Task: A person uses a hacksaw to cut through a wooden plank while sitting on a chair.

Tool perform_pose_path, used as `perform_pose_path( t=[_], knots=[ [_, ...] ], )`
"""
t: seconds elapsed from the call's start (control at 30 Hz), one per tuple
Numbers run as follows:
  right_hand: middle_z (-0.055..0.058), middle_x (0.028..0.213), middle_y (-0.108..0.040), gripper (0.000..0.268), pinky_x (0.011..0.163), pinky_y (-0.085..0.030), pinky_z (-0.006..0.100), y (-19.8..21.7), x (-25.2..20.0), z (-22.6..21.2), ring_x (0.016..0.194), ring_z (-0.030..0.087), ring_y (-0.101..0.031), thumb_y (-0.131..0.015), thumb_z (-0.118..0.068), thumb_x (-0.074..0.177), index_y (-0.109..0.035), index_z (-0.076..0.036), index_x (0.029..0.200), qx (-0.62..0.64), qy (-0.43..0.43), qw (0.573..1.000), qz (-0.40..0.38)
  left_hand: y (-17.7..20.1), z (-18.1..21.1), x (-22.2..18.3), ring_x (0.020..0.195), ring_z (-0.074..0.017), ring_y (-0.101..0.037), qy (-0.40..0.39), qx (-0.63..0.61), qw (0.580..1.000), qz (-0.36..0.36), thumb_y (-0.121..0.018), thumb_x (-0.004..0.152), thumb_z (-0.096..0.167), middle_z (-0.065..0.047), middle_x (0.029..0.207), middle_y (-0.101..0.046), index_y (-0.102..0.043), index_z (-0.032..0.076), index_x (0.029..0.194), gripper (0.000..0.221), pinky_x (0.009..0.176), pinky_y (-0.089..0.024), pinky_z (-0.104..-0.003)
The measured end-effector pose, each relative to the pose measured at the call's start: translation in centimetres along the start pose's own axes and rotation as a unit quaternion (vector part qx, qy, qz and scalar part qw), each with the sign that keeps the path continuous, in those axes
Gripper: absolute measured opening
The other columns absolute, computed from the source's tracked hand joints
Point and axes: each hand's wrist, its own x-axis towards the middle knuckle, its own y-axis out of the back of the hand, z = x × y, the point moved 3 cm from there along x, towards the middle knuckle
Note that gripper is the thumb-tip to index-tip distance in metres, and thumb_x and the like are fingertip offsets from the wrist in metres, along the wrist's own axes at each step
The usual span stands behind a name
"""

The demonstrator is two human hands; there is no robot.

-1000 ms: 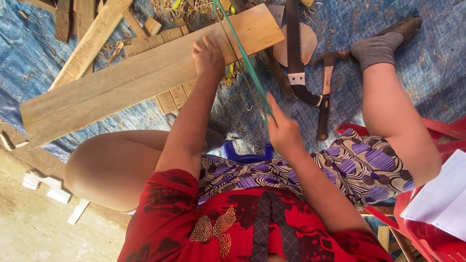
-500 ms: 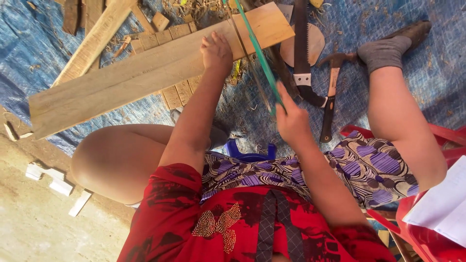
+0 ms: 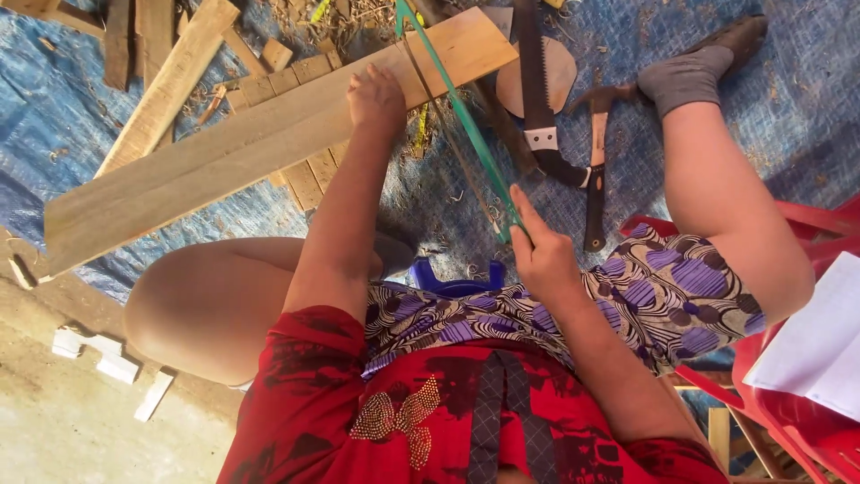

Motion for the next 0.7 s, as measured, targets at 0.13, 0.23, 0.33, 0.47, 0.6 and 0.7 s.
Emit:
perform_pose_path(
  t=[0.13, 0.23, 0.33, 0.47, 0.6, 0.7],
  knots=[
    [-0.005, 0.051, -0.034, 0.056, 0.036, -0.026, 0.03, -2.3, 3.3, -0.4, 0.039, 0.011, -0.025, -0.047, -0.015, 0.107, -0.036, -0.014, 0.162, -0.016, -0.014, 1.0, -0.009, -0.8, 0.1, 0.0, 0.145, -0.0505, -0.033, -0.002, 0.0, 1.0, -0.005, -0.071, 0.095, 0.026, -0.025, 0.166, -0.021, -0.014, 0.0, 0.162, 0.091, 0.108, -0.048, -0.049],
    [0.003, 0.057, -0.042, 0.061, 0.052, -0.028, 0.037, -4.8, 8.8, 1.0, 0.049, 0.018, -0.024, -0.054, -0.012, 0.108, -0.034, -0.025, 0.164, -0.035, 0.049, 0.998, 0.032, 0.8, -0.3, 0.3, 0.149, -0.053, -0.023, 0.019, -0.013, 1.0, -0.012, -0.065, 0.102, 0.02, -0.023, 0.169, -0.012, -0.007, 0.001, 0.163, 0.087, 0.112, -0.043, -0.053],
    [0.001, 0.058, -0.046, 0.059, 0.047, -0.028, 0.034, -4.0, 7.9, 1.0, 0.046, 0.015, -0.03, -0.056, -0.011, 0.11, -0.034, -0.021, 0.164, -0.053, 0.1, 0.992, 0.05, 0.9, -0.3, -1.0, 0.148, -0.0507, -0.027, 0.017, -0.02, 0.999, -0.021, -0.061, 0.104, 0.034, -0.026, 0.168, -0.016, -0.011, -0.003, 0.162, 0.085, 0.114, -0.041, -0.052],
    [0.001, 0.054, -0.038, 0.058, 0.048, -0.023, 0.033, -1.5, 4.0, -1.5, 0.045, 0.012, -0.022, -0.049, -0.014, 0.109, -0.032, -0.019, 0.165, 0.009, 0.028, 1.0, 0.004, 0.2, -1.5, 2.5, 0.142, -0.043, -0.041, -0.002, -0.023, 1.0, 0.011, -0.06, 0.1, 0.036, -0.026, 0.16, -0.035, -0.027, -0.004, 0.158, 0.077, 0.112, -0.043, -0.051],
    [-0.001, 0.062, -0.051, 0.056, 0.048, -0.025, 0.034, -0.2, 0.3, -1.3, 0.049, 0.011, -0.024, -0.048, -0.016, 0.108, -0.036, -0.016, 0.163, 0.027, -0.003, 1.0, 0.003, -0.9, -1.5, 3.1, 0.128, -0.0425, -0.054, -0.016, -0.059, 0.997, 0.045, -0.057, 0.1, 0.029, -0.023, 0.136, -0.055, -0.048, -0.002, 0.143, 0.054, 0.109, -0.047, -0.053],
    [0.002, 0.053, -0.042, 0.056, 0.048, -0.023, 0.038, 0.0, 1.0, -2.2, 0.046, 0.014, -0.022, -0.049, -0.017, 0.108, -0.037, -0.019, 0.163, -0.005, 0.009, 1.0, 0.005, 0.7, -1.9, 1.7, 0.132, -0.0491, -0.051, -0.026, -0.07, 0.997, 0.033, -0.057, 0.1, 0.024, -0.024, 0.16, -0.037, -0.037, -0.003, 0.153, 0.062, 0.095, -0.056, -0.052]
  ],
)
